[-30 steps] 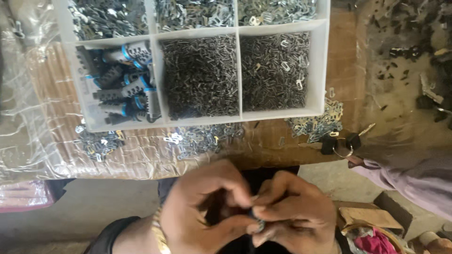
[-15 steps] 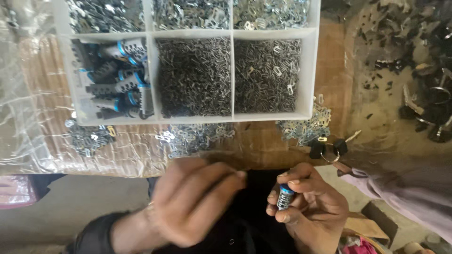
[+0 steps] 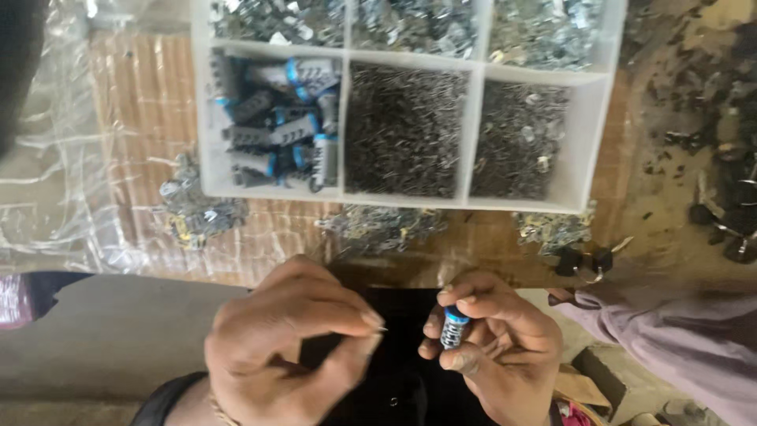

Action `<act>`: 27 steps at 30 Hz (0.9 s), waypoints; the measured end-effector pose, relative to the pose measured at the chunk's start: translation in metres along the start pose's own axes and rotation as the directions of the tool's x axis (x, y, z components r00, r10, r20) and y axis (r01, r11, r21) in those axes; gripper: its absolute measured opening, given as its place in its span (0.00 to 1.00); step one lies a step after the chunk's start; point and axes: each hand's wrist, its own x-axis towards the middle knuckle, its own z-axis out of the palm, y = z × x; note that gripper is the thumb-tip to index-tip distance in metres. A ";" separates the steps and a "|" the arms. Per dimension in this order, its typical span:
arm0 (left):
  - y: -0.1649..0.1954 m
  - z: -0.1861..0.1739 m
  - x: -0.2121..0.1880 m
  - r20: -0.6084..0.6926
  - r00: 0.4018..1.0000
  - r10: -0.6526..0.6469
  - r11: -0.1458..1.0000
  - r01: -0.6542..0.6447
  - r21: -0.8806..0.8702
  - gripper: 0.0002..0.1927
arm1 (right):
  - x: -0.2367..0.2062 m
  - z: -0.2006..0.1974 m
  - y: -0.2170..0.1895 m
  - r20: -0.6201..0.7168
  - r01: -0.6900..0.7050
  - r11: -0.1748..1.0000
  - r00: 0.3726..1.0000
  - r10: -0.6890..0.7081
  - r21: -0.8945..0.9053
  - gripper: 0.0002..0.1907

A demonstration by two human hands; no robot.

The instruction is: The person sits at a workbench assembling lock cylinders. They pick small metal key pins and springs from a compartment box, insert them into a lock core held in their hands, and press the parts into place, setting finished cores aside and reaching for more parts from piles on the table.

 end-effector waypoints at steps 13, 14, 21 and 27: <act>0.012 -0.031 0.000 0.235 0.972 0.008 0.991 0.025 -0.135 0.11 | 0.014 0.020 0.003 0.206 0.065 0.941 0.979 0.005 -0.332 0.18; 0.014 -0.032 -0.006 0.188 0.969 -0.160 0.948 0.204 -0.243 0.11 | 0.017 0.022 0.006 0.237 0.040 0.945 0.971 0.040 -0.324 0.18; -0.016 -0.034 -0.040 -0.138 0.977 0.161 0.706 -0.016 0.708 0.22 | 0.025 0.013 0.017 0.236 -0.063 0.993 0.968 0.086 -0.102 0.19; -0.024 -0.028 -0.036 -0.154 0.965 0.210 0.549 0.014 0.836 0.30 | 0.032 0.020 0.002 0.379 -0.113 0.993 0.917 0.120 -0.040 0.22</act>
